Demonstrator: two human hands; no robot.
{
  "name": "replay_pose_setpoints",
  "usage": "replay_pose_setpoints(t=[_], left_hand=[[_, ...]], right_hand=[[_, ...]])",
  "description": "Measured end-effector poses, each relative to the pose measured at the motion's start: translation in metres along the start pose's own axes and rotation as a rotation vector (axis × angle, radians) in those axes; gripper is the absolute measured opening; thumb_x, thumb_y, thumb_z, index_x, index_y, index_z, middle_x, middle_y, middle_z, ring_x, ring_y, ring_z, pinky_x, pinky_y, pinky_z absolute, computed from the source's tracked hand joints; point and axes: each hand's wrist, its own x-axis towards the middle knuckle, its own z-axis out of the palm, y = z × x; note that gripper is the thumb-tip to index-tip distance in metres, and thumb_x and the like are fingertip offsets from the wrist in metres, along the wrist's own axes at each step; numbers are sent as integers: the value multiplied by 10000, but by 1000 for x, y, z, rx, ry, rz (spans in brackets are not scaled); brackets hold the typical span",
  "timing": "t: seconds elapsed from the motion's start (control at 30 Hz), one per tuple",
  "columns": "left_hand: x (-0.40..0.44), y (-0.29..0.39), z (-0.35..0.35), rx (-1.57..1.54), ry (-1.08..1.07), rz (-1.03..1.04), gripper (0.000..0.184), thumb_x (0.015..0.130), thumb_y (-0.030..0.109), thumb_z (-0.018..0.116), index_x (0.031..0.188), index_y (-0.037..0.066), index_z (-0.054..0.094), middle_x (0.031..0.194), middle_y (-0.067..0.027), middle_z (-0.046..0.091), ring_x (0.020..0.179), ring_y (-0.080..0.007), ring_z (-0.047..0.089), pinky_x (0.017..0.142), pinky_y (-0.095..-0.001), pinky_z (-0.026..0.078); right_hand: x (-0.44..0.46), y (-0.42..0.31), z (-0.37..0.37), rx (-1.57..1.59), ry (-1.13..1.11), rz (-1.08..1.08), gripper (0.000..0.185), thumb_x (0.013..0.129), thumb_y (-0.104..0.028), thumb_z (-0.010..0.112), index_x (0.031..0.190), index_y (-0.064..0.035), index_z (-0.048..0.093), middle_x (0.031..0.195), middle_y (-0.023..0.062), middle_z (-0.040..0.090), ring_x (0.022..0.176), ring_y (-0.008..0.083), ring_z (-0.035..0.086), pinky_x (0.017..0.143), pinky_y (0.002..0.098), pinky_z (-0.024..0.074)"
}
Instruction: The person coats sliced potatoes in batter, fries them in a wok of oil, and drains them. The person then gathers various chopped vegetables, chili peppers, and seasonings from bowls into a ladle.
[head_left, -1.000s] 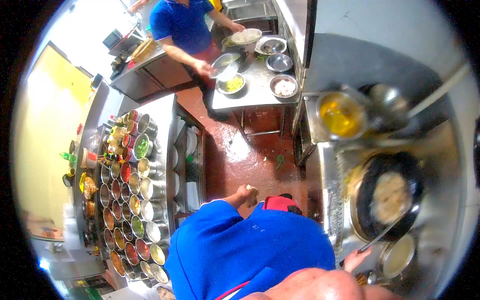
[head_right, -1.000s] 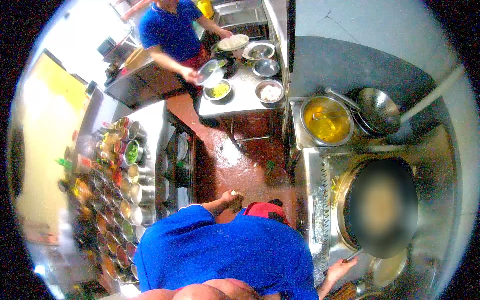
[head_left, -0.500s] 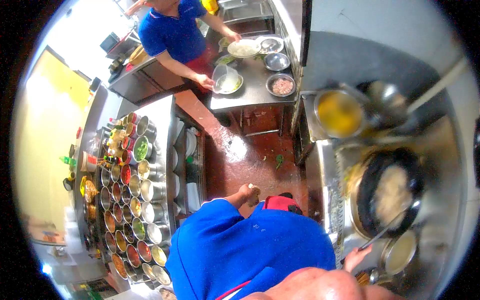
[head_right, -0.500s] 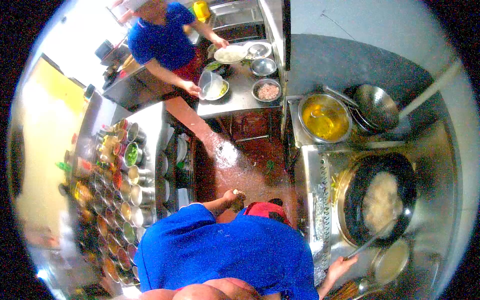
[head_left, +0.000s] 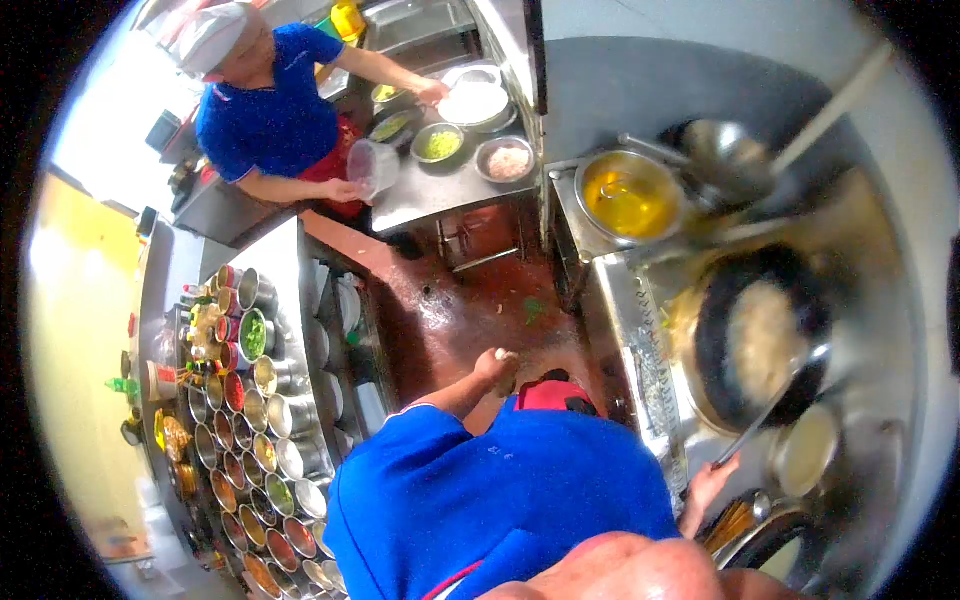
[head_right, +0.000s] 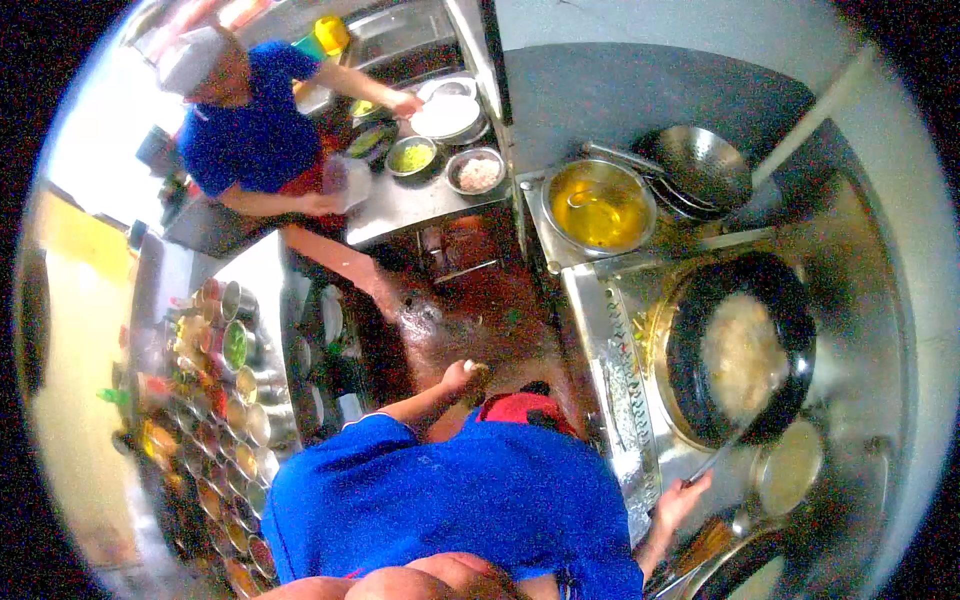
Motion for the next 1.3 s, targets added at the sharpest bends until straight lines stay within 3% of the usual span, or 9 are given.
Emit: replay_pose_setpoints(t=[0.13,0.27,0.4,0.47,0.67,0.83,0.93,1.13,1.3], left_hand=[[-1,127,17,43,112,319,463,766,363,675,1075,26,604,946,-182,664,891,-299,639,798,-398,488],[2,223,51,95,74,641,326,783,187,631,1058,28,556,984,-237,638,958,-396,612,795,-435,485],[21,274,105,368,123,1035,335,735,110,615,1068,101,580,983,-193,591,870,-391,609,764,-459,507],[17,290,119,518,81,991,321,748,109,609,1067,119,588,1006,-182,569,900,-388,596,774,-461,504],[43,272,148,601,50,974,286,737,104,616,1023,117,604,1136,-181,519,1029,-382,552,807,-465,501],[35,272,148,564,50,1039,267,755,88,597,1020,107,597,1149,-191,505,1054,-398,532,785,-478,508],[32,274,147,625,44,1018,237,760,97,605,997,103,594,1155,-189,501,1051,-399,530,789,-475,507],[34,271,148,546,44,1023,313,748,50,609,1051,121,579,1144,-174,496,1035,-394,536,816,-476,489],[31,271,147,575,31,951,339,753,52,611,1083,124,582,1150,-170,495,1051,-391,530,836,-471,481]], right_hand=[[-1,15,5,-76,26,13,698,773,55,461,1425,-2,217,1367,300,378,1280,432,384,1055,432,322],[-3,12,9,-31,34,51,684,784,39,493,1418,16,237,1387,269,375,1296,394,379,1065,419,314],[-5,34,20,-156,145,-4,721,768,-17,501,1437,-32,233,1128,254,580,961,378,595,861,439,458],[-8,0,13,-80,150,90,702,753,-37,505,1417,-17,279,801,146,572,656,271,550,632,407,456],[-35,-32,-52,271,44,238,629,772,47,500,1384,-44,383,789,-10,537,609,67,470,515,223,389],[-48,-84,-149,54,-197,360,667,751,13,552,1392,-107,409,856,43,593,631,109,520,565,247,440],[-21,-61,-132,-248,-232,102,632,754,-2,558,1368,-88,437,842,62,605,671,137,561,621,273,470],[47,-64,-56,244,-74,336,595,796,-38,563,1370,-80,413,800,92,610,569,165,554,524,317,465],[60,-64,-20,196,178,303,594,813,-35,547,1367,-72,336,748,91,582,487,159,509,438,324,425]])
